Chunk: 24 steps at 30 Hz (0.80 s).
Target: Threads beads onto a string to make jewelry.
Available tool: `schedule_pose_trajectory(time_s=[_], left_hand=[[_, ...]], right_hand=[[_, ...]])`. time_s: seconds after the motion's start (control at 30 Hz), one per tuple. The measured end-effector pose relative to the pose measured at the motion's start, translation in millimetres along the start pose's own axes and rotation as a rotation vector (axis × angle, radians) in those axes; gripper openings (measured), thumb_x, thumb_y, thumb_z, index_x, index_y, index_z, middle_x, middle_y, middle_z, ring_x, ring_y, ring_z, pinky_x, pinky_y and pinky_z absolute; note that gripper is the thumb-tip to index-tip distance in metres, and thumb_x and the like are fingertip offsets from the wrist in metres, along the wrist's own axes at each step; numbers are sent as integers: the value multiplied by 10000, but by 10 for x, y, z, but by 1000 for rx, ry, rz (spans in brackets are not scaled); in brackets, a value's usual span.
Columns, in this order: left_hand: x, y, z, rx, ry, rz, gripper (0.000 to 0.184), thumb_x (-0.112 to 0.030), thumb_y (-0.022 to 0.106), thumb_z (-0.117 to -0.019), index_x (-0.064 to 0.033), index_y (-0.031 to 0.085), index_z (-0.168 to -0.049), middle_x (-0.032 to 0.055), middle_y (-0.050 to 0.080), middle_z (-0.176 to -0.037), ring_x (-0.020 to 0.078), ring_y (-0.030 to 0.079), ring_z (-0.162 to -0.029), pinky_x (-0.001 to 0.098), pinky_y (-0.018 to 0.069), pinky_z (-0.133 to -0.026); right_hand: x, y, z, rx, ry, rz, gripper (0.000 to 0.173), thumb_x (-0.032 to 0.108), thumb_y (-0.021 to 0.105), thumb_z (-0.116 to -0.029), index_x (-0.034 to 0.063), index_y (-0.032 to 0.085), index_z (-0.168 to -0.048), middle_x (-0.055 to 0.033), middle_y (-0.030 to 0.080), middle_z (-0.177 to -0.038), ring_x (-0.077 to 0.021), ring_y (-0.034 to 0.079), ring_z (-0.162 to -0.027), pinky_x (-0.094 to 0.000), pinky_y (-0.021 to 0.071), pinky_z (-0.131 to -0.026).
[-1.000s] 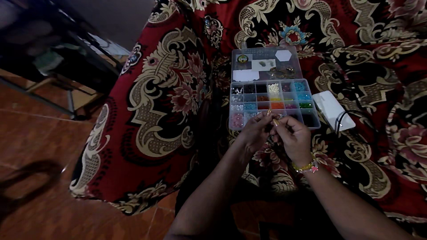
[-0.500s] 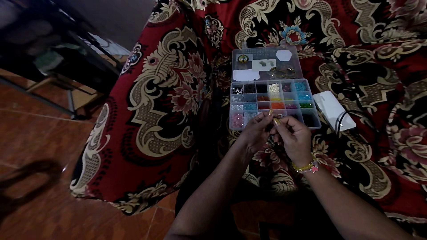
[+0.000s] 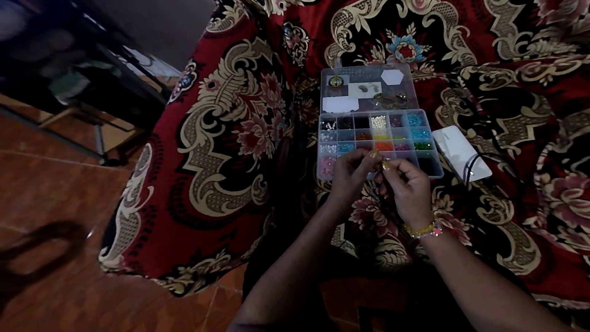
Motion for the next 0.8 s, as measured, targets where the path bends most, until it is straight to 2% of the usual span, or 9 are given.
schedule_pose_trajectory(time_s=[0.1,0.27,0.43,0.57,0.67,0.8], left_hand=[[-9,-1,-8,15,-1,11,175,-111,578,-1007,-20,677,-894,17,692,-824,73,665,-752,257,575,-745],[1,44,-4,86,-86,88,96,-71,614,-977,-14,691,-988,25,684,-851,71,640,-728,246,563,-709],[42,33,-2,106,-138,98,98,-70,600,-988,-28,682,-1021,28,674,-908,79,638,-784,251,558,-741],[17,-40,-16,52,-116,68,102,-75,604,-989,-64,705,-999,14,695,-992,73,642,-857,253,549,-778],[27,-79,-32,29,-107,73,104,-57,595,-987,-64,699,-987,20,695,-1029,76,640,-871,247,543,-763],[56,-50,-41,16,-112,104,94,-42,600,-974,-36,693,-982,29,696,-995,80,647,-866,271,555,-791]], right_hand=[[12,7,1,9,-18,0,164,94,542,-1008,36,686,-955,36,706,-761,-18,608,-557,-173,522,-500],[11,2,-3,6,-39,12,158,107,558,-1007,38,690,-953,34,689,-746,-24,621,-571,-180,539,-509],[-18,28,-10,35,13,22,175,108,554,-1014,33,704,-963,16,704,-751,-40,631,-570,-191,550,-521],[-9,41,-21,47,13,-4,253,132,487,-1062,4,706,-1063,3,735,-789,-47,639,-560,-208,568,-535],[-28,45,-34,56,19,-27,291,137,439,-1081,12,697,-1131,-8,750,-831,-56,645,-569,-213,571,-547],[-19,23,-24,60,4,30,222,137,533,-1045,13,718,-1045,4,738,-830,-47,650,-589,-210,576,-544]])
Point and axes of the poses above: each hand's wrist, its own z-axis away from the middle knuckle, its own y-axis out of the palm, x = y × z, the point moved 9 cm from there along -z, towards the middle knuckle
